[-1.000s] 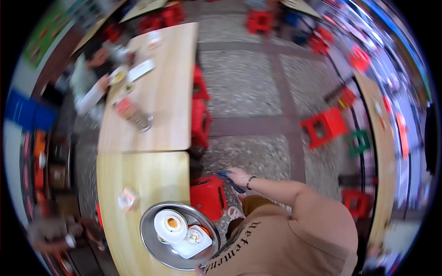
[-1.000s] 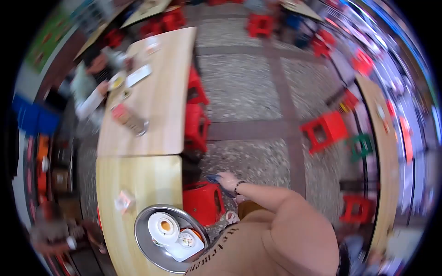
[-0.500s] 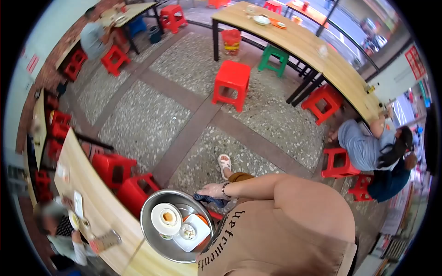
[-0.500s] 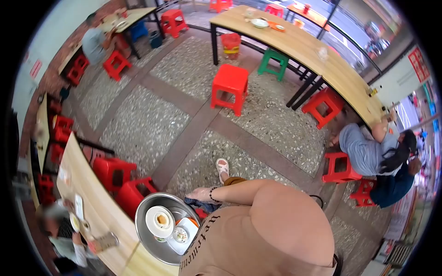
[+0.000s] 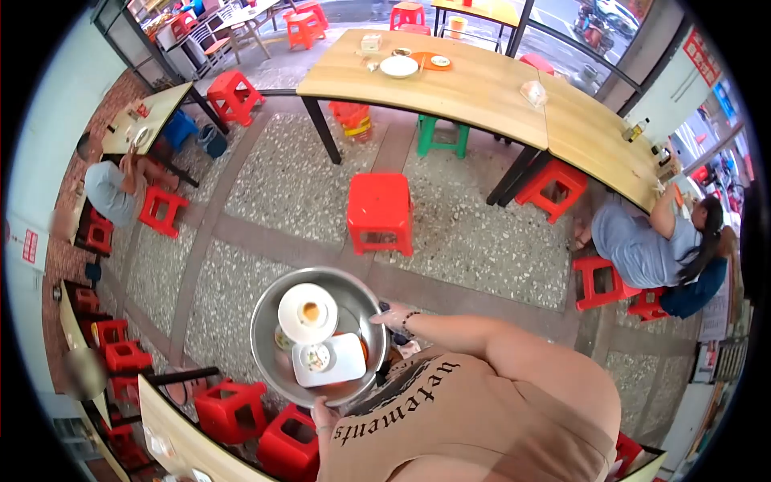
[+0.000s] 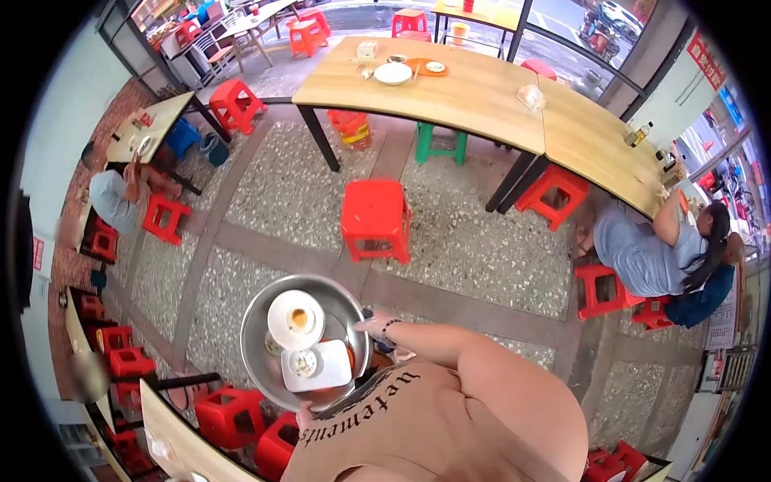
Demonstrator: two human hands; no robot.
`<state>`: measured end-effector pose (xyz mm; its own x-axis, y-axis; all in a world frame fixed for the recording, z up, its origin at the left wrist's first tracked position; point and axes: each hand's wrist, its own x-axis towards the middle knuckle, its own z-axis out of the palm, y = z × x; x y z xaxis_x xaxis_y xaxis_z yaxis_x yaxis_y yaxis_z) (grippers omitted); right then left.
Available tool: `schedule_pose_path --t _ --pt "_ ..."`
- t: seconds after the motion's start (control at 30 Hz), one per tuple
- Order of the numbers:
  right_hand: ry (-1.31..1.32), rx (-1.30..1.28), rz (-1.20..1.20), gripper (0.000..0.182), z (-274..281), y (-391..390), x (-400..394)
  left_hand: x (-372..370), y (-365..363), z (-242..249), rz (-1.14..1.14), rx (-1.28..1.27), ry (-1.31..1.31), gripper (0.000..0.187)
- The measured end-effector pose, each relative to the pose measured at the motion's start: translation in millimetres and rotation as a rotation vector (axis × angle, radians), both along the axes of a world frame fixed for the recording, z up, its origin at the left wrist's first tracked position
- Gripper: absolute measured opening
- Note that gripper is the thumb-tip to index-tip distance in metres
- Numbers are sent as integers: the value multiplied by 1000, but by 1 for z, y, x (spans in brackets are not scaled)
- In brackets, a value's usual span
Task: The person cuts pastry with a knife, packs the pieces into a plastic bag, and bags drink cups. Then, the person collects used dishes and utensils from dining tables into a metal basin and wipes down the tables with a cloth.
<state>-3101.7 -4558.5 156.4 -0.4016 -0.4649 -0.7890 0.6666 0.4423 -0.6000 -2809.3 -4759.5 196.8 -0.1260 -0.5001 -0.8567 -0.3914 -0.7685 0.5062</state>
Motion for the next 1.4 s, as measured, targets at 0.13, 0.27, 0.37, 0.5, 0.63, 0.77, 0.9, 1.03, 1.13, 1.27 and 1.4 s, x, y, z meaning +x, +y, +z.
schedule_pose_path --t 0.13,0.27,0.37,0.5,0.63,0.77,0.9,1.03,1.13,1.27,1.4 --pt "114 -5 -310 40 35 7 -92 -162 -59 -5 -110 -15 74 30" --pt "245 105 -629 43 37 30 -193 -332 -72 -15 -307 48 323 31" --pt "255 168 -867 46 95 64 -262 -462 -43 0 -472 63 291 30" --pt "261 139 -1135 59 47 143 -354 -626 15 13 -715 104 300 32" --pt "278 98 -1271 53 55 223 -433 -755 107 3 -819 178 418 36" --pt "273 159 -1401 56 49 294 -492 -856 183 -6 -917 250 379 31" --pt "307 131 -1479 64 30 333 -537 -950 236 -78 -1253 35 307 29" --pt "347 203 -1582 59 25 357 -574 -1010 276 -86 -1410 -122 388 40" --pt "337 265 -1627 53 14 372 -603 -1040 277 -30 -1530 -111 411 58" --pt "355 462 -1599 58 10 383 -629 -1086 259 -81 -2291 -826 658 50" --pt "598 890 -1465 58 8 424 -623 -1134 180 -118 -1907 -628 145 40"
